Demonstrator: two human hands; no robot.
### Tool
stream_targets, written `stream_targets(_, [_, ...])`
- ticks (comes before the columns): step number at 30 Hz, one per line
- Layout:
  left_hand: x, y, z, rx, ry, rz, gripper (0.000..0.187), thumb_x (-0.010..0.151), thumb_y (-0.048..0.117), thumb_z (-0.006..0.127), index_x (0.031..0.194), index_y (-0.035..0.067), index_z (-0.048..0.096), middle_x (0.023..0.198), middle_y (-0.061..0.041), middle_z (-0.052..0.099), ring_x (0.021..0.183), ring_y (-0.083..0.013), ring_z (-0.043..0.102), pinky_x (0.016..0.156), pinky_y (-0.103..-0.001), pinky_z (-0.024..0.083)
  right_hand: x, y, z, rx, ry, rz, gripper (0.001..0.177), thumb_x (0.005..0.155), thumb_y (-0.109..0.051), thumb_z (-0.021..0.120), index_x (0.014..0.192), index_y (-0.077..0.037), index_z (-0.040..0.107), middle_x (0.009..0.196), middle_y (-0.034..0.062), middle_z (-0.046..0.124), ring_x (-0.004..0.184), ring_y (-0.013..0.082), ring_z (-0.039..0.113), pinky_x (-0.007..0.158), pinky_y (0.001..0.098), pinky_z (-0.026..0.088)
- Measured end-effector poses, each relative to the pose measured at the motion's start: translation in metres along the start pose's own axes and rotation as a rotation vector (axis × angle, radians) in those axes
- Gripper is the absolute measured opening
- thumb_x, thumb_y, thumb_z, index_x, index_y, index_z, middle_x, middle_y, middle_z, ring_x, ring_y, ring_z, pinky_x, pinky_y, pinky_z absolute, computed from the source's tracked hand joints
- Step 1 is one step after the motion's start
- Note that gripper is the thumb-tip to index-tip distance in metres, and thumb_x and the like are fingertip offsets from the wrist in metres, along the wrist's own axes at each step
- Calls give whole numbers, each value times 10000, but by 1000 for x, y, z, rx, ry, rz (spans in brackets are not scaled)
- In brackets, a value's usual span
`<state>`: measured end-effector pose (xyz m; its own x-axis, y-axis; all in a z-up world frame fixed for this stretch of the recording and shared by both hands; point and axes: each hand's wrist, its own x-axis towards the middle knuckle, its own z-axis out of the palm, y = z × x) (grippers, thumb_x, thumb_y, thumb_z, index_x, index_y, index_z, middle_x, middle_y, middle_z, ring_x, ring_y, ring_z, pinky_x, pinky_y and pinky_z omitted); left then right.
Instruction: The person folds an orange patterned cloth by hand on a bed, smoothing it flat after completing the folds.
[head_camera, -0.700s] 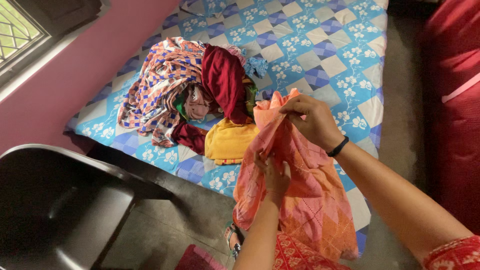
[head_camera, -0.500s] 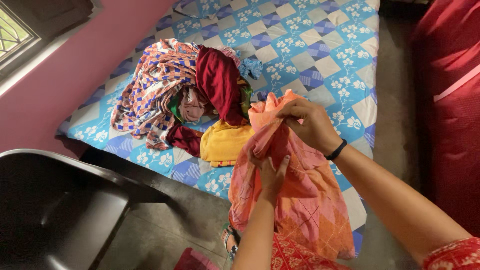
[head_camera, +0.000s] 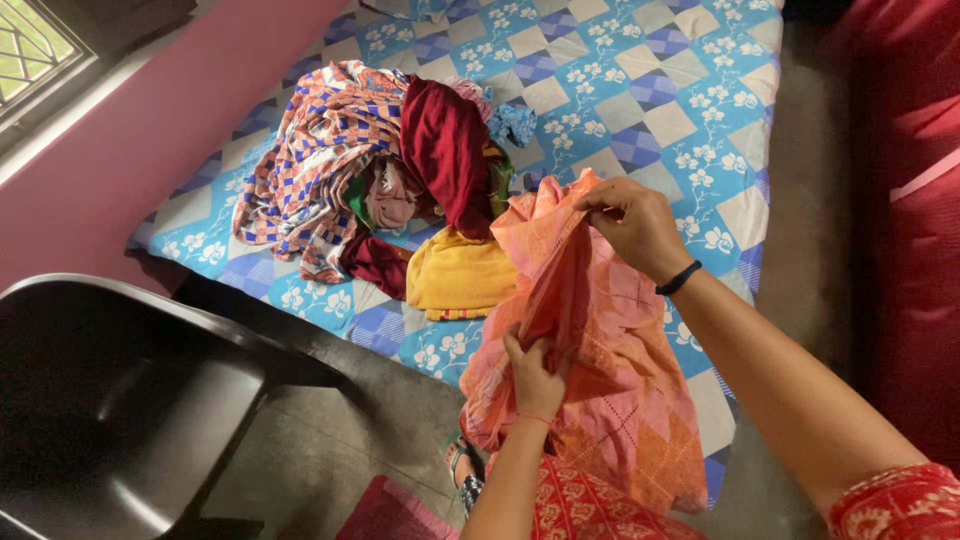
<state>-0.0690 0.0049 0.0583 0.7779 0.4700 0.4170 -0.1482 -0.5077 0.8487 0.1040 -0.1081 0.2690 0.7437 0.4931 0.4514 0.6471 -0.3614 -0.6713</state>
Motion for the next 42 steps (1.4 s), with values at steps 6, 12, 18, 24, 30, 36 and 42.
stream_targets(6, [-14, 7, -17, -17, -45, -72, 194, 813, 81, 746, 956, -20, 662, 1214, -225, 545, 1146, -397, 562, 950, -434, 490, 2, 0, 2, 19, 22, -18, 217, 875, 41, 706, 1065, -45, 767, 1042, 82, 732, 791, 178, 651, 705, 297, 521])
stream_targets(12, [-1, 27, -29, 18, -136, -67, 88, 853, 61, 721, 898, 4, 671, 963, -170, 669, 950, -381, 643, 826, -444, 511, 0, -12, 7, 24, 22, -28, 227, 880, 41, 715, 1073, -59, 783, 1022, 82, 723, 800, 153, 667, 713, 282, 542])
stream_targets(18, [-10, 18, -26, -239, -128, -121, 142, 868, 44, 670, 993, 17, 610, 954, -144, 719, 926, -334, 715, 815, -403, 548, 1, -13, 6, 50, 31, -28, 244, 870, 62, 701, 1072, -52, 776, 1056, 81, 729, 854, 162, 690, 744, 282, 556])
stream_targets(24, [-23, -6, -34, 19, -84, 156, 213, 877, -28, 638, 1071, 58, 654, 1251, -206, 614, 1136, -414, 624, 934, -450, 531, -2, -6, 6, 42, 30, -12, 229, 868, 66, 707, 1059, -41, 772, 1072, 85, 724, 858, 170, 686, 739, 282, 556])
stream_targets(30, [-14, 2, -27, 264, -184, 68, 337, 840, 166, 717, 1173, 109, 727, 1267, -239, 586, 1138, -445, 590, 947, -487, 500, -6, -15, 13, 15, 42, -27, 218, 855, 55, 721, 1042, -46, 774, 1030, 83, 722, 830, 187, 683, 726, 295, 550])
stream_targets(36, [10, 9, -7, 253, -162, -152, 578, 842, 427, 810, 1226, 15, 681, 1157, -252, 593, 1096, -441, 577, 912, -502, 488, -14, -32, 19, -23, 37, -42, 185, 859, 16, 742, 1018, -73, 775, 1036, 74, 714, 834, 207, 691, 723, 307, 559])
stream_targets(42, [11, 0, 13, 153, -77, -106, 359, 831, 351, 820, 963, 24, 753, 1109, -261, 604, 1072, -461, 578, 907, -511, 491, -17, -33, 15, -10, 30, 7, 185, 872, 6, 726, 1027, -82, 772, 1039, 71, 717, 835, 204, 699, 731, 310, 567])
